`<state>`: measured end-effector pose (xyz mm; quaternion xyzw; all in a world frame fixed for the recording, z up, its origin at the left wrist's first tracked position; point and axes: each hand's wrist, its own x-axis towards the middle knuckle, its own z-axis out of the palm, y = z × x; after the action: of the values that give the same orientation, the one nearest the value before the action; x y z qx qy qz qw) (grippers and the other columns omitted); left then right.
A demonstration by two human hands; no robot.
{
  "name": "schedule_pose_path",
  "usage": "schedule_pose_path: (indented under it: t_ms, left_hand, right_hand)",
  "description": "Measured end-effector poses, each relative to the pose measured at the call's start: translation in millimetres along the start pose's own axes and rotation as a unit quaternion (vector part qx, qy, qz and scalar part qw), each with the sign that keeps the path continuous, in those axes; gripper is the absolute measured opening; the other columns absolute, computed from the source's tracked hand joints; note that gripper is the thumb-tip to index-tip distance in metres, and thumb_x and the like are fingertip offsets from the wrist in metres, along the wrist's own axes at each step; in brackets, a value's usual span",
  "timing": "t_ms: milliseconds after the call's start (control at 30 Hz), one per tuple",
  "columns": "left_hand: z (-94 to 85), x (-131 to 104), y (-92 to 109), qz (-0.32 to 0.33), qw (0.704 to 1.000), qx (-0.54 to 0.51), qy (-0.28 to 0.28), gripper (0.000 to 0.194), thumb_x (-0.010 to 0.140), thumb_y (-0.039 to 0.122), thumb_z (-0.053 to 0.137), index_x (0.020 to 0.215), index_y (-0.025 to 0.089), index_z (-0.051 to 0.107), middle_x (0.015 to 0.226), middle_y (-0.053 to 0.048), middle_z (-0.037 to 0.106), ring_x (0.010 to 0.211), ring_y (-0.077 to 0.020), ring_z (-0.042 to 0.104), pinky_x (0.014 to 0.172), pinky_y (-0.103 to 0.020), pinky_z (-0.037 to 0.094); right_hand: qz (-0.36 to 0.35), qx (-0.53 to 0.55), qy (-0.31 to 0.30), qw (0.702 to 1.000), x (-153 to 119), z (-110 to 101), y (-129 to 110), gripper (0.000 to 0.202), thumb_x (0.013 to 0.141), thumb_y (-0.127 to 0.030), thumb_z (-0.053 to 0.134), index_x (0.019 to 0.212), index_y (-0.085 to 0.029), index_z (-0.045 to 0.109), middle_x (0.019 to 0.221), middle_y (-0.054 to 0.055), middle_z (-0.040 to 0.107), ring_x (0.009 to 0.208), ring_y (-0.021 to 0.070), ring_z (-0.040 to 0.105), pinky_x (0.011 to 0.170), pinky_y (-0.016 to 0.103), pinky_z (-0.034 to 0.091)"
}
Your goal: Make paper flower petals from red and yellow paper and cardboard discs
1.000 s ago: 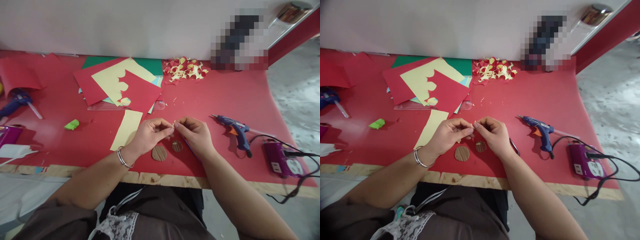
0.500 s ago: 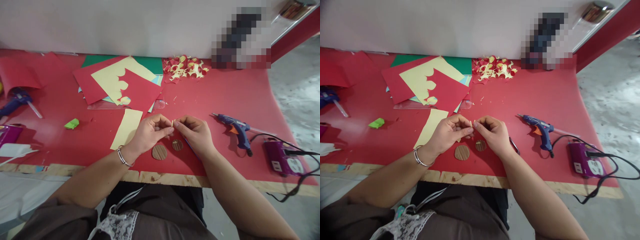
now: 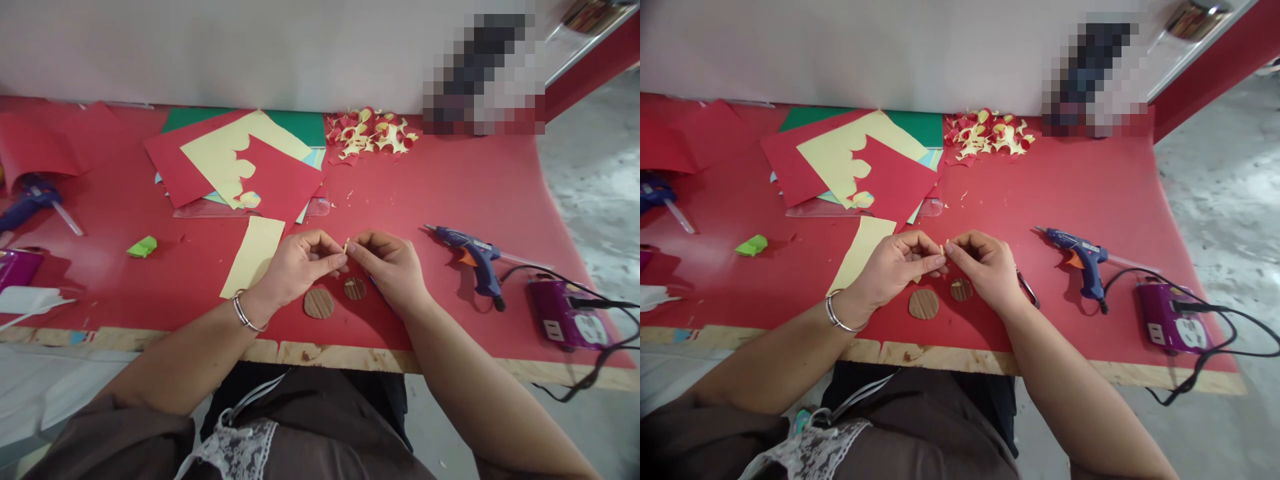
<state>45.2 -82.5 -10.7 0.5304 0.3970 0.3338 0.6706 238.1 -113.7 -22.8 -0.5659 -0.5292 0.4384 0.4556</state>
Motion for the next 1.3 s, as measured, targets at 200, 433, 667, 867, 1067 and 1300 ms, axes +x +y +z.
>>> schedule_pose_path:
  t_ms: [200,433,667,867,1067,1300]
  left_hand:
    - [-0.1,1,-2,-0.01,1.0,-0.029,0.005,0.036,0.076,0.031,0.096,0.088,0.018,0.064,0.078,-0.001,0.077,0.072,-0.0153,0.077,0.069,-0.026,0.062]
    - [-1.8,1,-2,0.009,1.0,-0.005,0.006,0.036,0.076,0.03,0.095,0.087,0.018,0.063,0.078,0.0,0.074,0.071,-0.0145,0.076,0.07,-0.026,0.062]
    - [-1.4,-2,6,-0.025,1.0,-0.015,-0.011,0.023,0.089,0.033,0.083,0.09,0.02,0.064,0.085,-0.002,0.077,0.08,-0.0169,0.08,0.065,-0.023,0.062]
    - [-2.3,-2,7,-0.029,0.999,-0.034,-0.027,0.017,0.091,0.031,0.081,0.091,0.018,0.07,0.086,-0.003,0.078,0.081,-0.0159,0.08,0.068,-0.022,0.062]
    - [-2.1,-4,8,-0.039,0.999,-0.022,-0.023,0.017,0.09,0.029,0.083,0.091,0.018,0.071,0.086,-0.003,0.079,0.082,-0.0171,0.08,0.069,-0.024,0.063]
    - [-3.0,-4,11,-0.034,0.999,-0.012,-0.037,0.018,0.088,0.029,0.085,0.088,0.016,0.073,0.085,-0.004,0.079,0.085,-0.0177,0.081,0.074,-0.024,0.064]
  right_hand:
    - [0.001,-0.013,-0.005,1.0,0,-1,-1,0.037,0.089,-0.057,0.081,0.082,-0.021,0.077,0.076,0.003,0.075,0.067,0.0161,0.061,0.064,0.03,0.046]
    - [0.008,-0.006,-0.022,1.0,0,0,-2,0.043,0.087,-0.064,0.081,0.082,-0.021,0.077,0.077,0.004,0.077,0.068,0.0176,0.063,0.066,0.031,0.048]
    - [0.003,-0.023,-0.009,1.0,0,0,0,0.04,0.088,-0.061,0.08,0.083,-0.021,0.077,0.077,0.003,0.075,0.068,0.0169,0.06,0.065,0.031,0.045]
    - [0.0,-0.017,-0.004,1.0,1,0,0,0.034,0.089,-0.054,0.079,0.081,-0.021,0.077,0.075,0.003,0.074,0.067,0.0159,0.058,0.064,0.03,0.044]
    - [-0.006,-0.013,-0.004,1.0,1,-1,-1,0.035,0.09,-0.054,0.08,0.08,-0.021,0.077,0.076,0.003,0.074,0.067,0.016,0.059,0.065,0.03,0.044]
    - [-0.007,-0.01,-0.003,1.0,0,-1,-3,0.039,0.088,-0.058,0.081,0.079,-0.02,0.076,0.075,0.003,0.074,0.067,0.0157,0.06,0.064,0.03,0.045]
